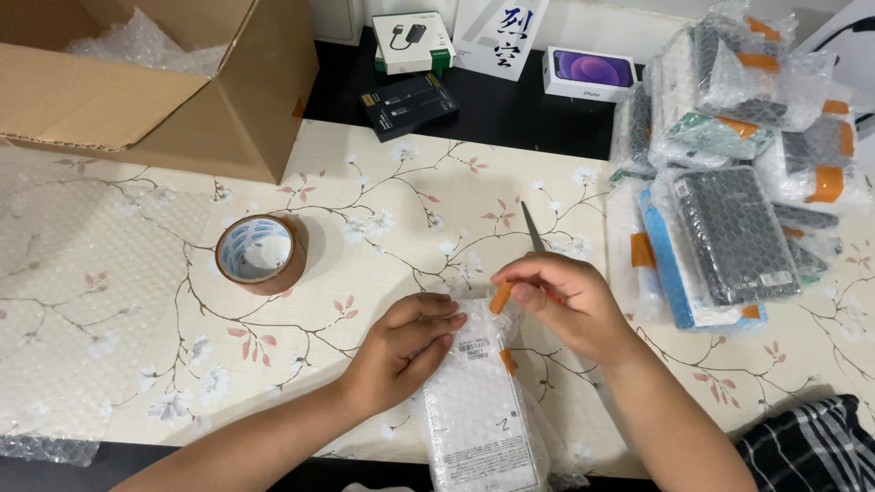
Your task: The person wraps a smartphone box in bubble wrap, secures the wrapping with tape using scissors, places the wrapped box into a shipping bag, and wraps the entire bag in a second layer of bubble wrap.
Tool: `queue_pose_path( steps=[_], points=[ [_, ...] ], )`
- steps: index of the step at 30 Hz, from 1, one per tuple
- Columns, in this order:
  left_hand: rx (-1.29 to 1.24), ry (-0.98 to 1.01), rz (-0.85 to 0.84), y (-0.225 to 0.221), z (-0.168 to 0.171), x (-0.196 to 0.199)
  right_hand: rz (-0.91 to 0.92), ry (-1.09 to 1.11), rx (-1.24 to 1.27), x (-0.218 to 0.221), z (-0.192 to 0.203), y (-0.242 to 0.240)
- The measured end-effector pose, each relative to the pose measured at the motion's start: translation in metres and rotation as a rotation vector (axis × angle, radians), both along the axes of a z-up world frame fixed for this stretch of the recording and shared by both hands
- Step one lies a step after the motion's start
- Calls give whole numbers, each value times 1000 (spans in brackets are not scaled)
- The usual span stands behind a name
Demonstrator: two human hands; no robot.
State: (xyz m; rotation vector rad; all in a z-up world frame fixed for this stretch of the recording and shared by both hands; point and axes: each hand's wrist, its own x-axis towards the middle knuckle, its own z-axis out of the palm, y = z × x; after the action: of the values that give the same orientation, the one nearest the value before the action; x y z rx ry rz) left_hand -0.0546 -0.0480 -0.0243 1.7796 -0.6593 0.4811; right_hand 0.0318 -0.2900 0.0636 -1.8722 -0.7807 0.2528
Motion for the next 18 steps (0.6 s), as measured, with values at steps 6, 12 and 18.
queue_pose_path(
  steps=[6,12,18],
  points=[
    [-14,-23,2,0,-2,-2,-91,-420,96,-2,-8,13],
    [-2,-64,-1,-1,0,-2,-29,-464,-23,-10,-19,7],
    [2,-83,7,-2,3,-3,-41,-181,197,-6,-23,5]
  ],
)
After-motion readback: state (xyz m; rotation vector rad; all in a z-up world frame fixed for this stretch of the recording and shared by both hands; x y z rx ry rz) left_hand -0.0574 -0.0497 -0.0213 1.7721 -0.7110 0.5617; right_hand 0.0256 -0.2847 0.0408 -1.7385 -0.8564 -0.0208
